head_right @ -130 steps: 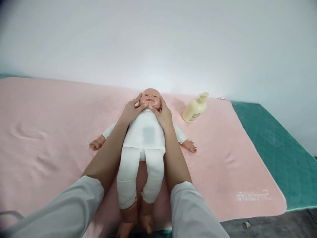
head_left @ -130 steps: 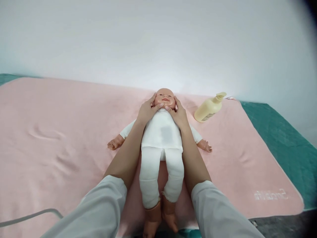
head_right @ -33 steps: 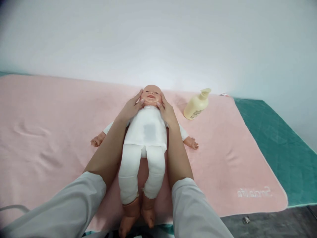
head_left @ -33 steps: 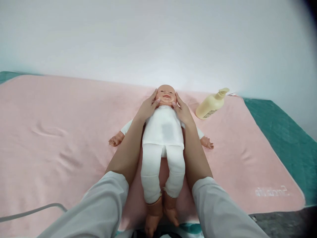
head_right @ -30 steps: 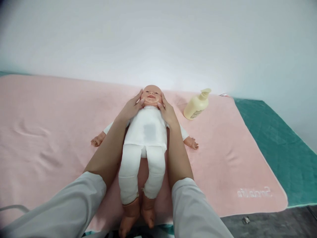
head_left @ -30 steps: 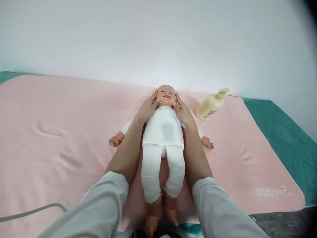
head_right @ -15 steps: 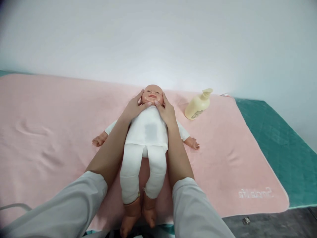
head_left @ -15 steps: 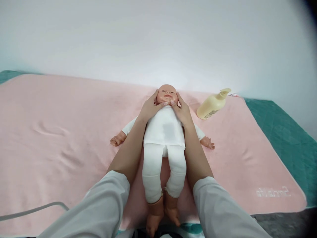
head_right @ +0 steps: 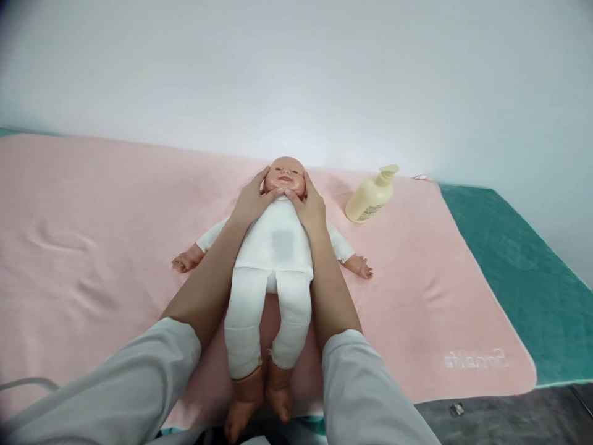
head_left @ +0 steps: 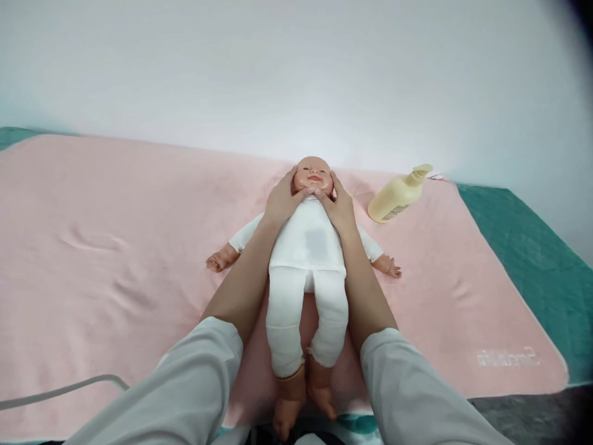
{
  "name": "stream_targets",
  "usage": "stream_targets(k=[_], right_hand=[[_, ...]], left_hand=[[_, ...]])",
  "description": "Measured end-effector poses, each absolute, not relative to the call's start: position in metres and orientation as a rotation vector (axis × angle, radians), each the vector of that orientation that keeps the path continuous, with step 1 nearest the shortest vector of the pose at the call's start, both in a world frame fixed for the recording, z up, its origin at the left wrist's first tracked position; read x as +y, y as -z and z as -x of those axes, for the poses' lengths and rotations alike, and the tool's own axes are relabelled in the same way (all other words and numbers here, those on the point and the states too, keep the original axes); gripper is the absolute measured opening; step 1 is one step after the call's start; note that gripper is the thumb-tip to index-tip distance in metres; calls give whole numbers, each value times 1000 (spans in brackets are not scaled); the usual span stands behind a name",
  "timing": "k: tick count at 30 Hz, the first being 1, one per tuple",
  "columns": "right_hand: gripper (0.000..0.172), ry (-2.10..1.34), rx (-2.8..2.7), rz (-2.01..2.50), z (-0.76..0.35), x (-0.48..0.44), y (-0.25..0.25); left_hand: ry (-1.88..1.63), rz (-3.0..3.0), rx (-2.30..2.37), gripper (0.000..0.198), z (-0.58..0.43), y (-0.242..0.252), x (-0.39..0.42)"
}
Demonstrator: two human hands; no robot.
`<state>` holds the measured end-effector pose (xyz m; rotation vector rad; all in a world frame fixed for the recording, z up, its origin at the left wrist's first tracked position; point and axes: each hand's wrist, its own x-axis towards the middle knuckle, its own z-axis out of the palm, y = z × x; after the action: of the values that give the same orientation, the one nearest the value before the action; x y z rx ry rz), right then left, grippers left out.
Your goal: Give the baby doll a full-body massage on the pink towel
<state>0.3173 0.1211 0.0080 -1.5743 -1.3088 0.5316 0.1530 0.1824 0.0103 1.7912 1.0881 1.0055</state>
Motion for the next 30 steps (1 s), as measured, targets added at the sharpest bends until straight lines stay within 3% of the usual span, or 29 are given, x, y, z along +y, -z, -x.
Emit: stream_targets(k=[10,30], right_hand=[[87,-557,-1316,1542,-322,124,-7],[94,-731,-1453,1463,-336,116,-13]], left_hand=[[-1004,-1788,1101,75,-151,-11,185],[-860,-1947,1047,71,-139,-16,189]])
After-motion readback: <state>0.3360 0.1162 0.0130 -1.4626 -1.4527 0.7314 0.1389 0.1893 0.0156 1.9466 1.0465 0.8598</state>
